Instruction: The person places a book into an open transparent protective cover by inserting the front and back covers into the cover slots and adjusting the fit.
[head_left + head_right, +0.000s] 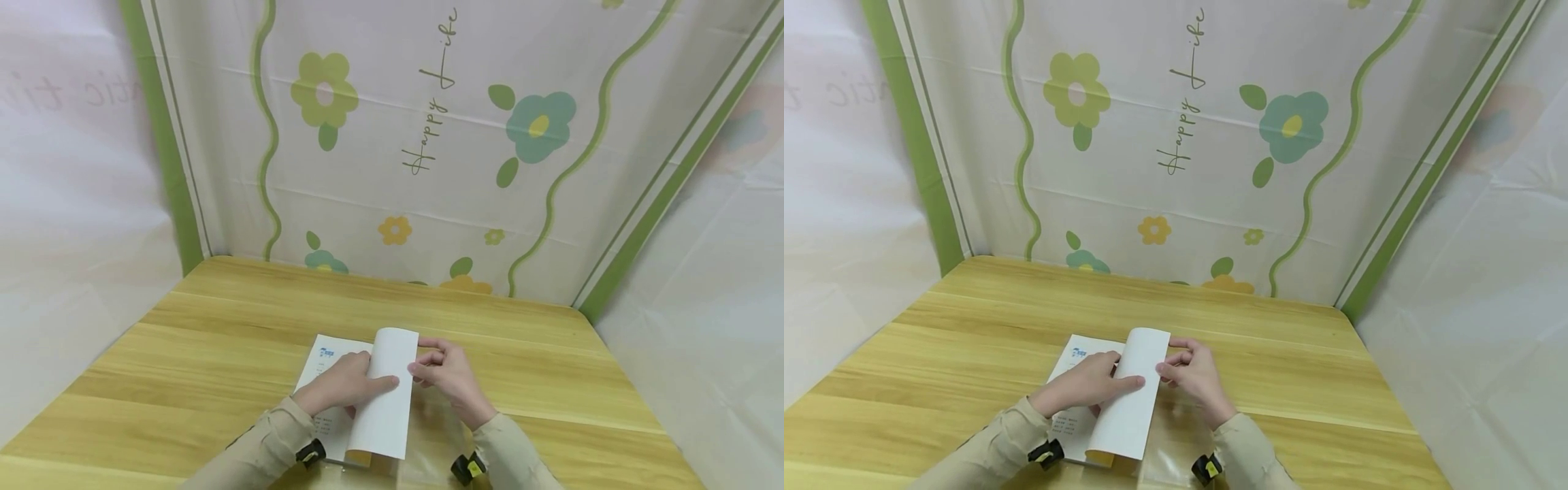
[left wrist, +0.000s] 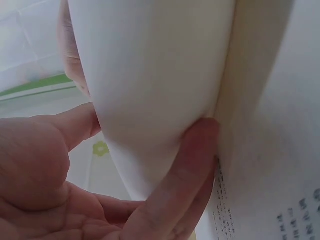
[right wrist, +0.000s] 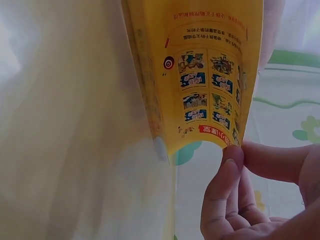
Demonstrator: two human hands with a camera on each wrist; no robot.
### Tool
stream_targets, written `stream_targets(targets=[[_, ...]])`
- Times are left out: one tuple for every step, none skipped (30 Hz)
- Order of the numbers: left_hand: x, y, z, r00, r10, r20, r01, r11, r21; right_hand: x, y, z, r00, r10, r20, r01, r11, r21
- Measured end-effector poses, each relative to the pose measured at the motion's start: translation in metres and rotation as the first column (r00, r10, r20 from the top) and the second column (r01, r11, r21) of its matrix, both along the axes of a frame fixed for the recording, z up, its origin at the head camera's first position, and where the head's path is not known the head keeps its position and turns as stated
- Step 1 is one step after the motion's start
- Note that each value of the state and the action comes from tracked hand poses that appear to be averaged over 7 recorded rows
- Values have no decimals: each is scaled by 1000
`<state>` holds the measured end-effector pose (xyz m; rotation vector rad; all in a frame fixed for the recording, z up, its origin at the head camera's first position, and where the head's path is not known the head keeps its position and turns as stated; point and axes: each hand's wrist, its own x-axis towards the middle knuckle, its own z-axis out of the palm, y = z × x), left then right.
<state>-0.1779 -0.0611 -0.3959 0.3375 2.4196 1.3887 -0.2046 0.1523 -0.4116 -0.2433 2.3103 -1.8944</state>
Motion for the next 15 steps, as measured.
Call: stream_targets(targets=[[0, 0, 0, 1000, 0, 3, 0, 1000, -2, 0, 0, 0, 1000, 2, -3, -1, 1000, 3], [0, 0, 0, 1000, 0, 5, 0, 1000, -2, 0, -1, 0, 1000, 4, -8, -4, 1000, 4], [0, 0, 0, 1000, -1, 7, 1, 1000, 0, -1, -1, -1, 1000, 2, -8, -2, 1000, 5], [0, -1, 0, 1000, -1, 8, 1, 1000, 3, -1, -1, -1, 1000, 1, -8, -1, 1000, 7], [0, -1, 0, 1000, -1, 9, 1, 1000, 4, -1, -1, -1, 1000, 0, -7, 1, 1000, 7], [0, -1, 0, 1000, -1, 10, 1, 1000, 3, -1, -1, -1, 1000, 1, -9, -1, 1000, 10], [0, -1, -1, 1000, 0, 11, 0, 1000, 2, -1, -1, -1, 1000, 2, -12, -2, 1000, 14], [0, -2, -1, 1000, 1, 13, -1, 1000, 3, -2, -1, -1, 1000, 0, -13, 0, 1000, 15], [0, -2, -1, 1000, 3, 16, -3, 1000, 3, -2, -1, -2, 1000, -2, -12, 2, 1000, 18], [0, -3, -1, 1000, 4, 18, -4, 1000, 1, -2, -1, -2, 1000, -2, -12, 2, 1000, 20], [0, -3, -1, 1000, 5, 22, -5, 1000, -1, -3, -1, -2, 1000, -1, -11, 1, 1000, 21], [-1, -3, 0, 1000, 5, 26, -5, 1000, 0, -3, -1, -2, 1000, 1, -10, -1, 1000, 22], [-1, -3, 0, 1000, 5, 28, -5, 1000, 1, -3, -1, -2, 1000, 1, -7, -1, 1000, 20], [-1, -3, 0, 1000, 4, 29, -4, 1000, 2, -3, -1, -2, 1000, 2, -3, -2, 1000, 17], [-1, -4, 0, 1000, 3, 28, -3, 1000, 1, -3, -1, -2, 1000, 5, -1, -5, 1000, 15]])
